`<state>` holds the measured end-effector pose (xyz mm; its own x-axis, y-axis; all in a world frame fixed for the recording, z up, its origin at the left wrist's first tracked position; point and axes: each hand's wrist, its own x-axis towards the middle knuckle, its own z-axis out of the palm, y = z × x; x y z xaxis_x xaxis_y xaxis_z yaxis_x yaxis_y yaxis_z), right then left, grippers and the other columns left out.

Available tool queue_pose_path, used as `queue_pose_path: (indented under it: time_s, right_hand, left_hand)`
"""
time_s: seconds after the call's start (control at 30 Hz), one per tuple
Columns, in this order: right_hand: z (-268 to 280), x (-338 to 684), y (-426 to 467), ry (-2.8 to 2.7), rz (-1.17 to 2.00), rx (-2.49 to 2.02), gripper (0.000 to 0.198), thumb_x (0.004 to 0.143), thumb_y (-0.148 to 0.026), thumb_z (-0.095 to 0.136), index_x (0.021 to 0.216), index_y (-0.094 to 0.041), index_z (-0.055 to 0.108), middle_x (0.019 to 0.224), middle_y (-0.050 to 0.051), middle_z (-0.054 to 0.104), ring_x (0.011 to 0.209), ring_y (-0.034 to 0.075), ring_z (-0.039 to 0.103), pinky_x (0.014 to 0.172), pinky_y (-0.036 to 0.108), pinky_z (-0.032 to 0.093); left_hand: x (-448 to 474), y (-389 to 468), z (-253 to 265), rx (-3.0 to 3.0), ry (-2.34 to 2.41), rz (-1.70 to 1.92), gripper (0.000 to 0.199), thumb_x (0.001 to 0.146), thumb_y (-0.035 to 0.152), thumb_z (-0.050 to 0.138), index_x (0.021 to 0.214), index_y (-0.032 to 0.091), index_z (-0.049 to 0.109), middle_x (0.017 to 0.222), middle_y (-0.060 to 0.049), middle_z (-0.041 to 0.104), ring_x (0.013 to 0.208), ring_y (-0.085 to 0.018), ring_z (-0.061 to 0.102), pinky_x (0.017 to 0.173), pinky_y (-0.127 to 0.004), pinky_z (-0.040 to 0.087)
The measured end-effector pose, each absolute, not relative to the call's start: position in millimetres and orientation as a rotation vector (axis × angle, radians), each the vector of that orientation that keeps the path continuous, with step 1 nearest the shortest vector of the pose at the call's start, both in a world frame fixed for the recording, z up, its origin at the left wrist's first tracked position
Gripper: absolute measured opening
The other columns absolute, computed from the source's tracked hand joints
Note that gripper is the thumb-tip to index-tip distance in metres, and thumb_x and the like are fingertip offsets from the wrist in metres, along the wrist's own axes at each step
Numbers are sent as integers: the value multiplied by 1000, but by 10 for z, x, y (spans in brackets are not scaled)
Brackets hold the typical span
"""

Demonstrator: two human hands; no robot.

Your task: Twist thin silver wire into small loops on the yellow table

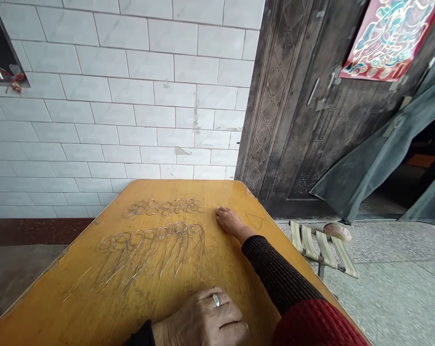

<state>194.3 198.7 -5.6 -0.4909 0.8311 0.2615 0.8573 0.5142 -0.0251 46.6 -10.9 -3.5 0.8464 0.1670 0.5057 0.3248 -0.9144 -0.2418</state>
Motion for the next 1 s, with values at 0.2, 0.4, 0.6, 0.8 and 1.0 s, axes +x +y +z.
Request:
queue_pose_path:
  time_s: [0.2,0.4,0.6,0.8,1.0]
  right_hand:
    - [-116,2291,1212,-2565,-117,-1330,29,87,-17,40,108,-12,58,118,12,57,113,20,50,97,33,39]
    - [-199,2589,236,-2518,-63,-1225,34,88,-19,38,117,-15,54,123,12,55,117,21,47,98,37,41]
    - [-95,2704,-232,-2389,23,-1236,29,87,-22,42,112,-23,57,128,9,49,117,21,46,94,41,44]
    - [-119,2801,-228,-2261,122,-1416,24,86,-29,46,103,-20,61,116,9,56,105,20,54,90,37,45]
    - [-247,2832,-189,-2182,106,-1559,21,86,-27,44,85,-21,64,104,6,61,95,19,56,81,32,46]
  left_hand:
    - [403,-70,-5,-2761,-450,-678,16,85,12,42,91,15,56,80,-4,58,75,-14,53,72,-28,43]
    - [372,-3,-10,-2795,-604,-887,22,84,9,40,95,16,57,85,-4,60,78,-15,55,73,-30,45]
    - [330,47,-13,-2713,-724,-1051,28,81,2,39,97,15,59,88,-5,62,80,-15,56,72,-30,48]
    - [391,3,5,-2791,-699,-858,29,82,4,42,105,16,56,98,-6,62,91,-16,56,81,-33,47]
    - [482,-93,-37,-2887,-487,-574,25,87,11,41,106,17,55,101,-5,63,98,-16,55,90,-38,41]
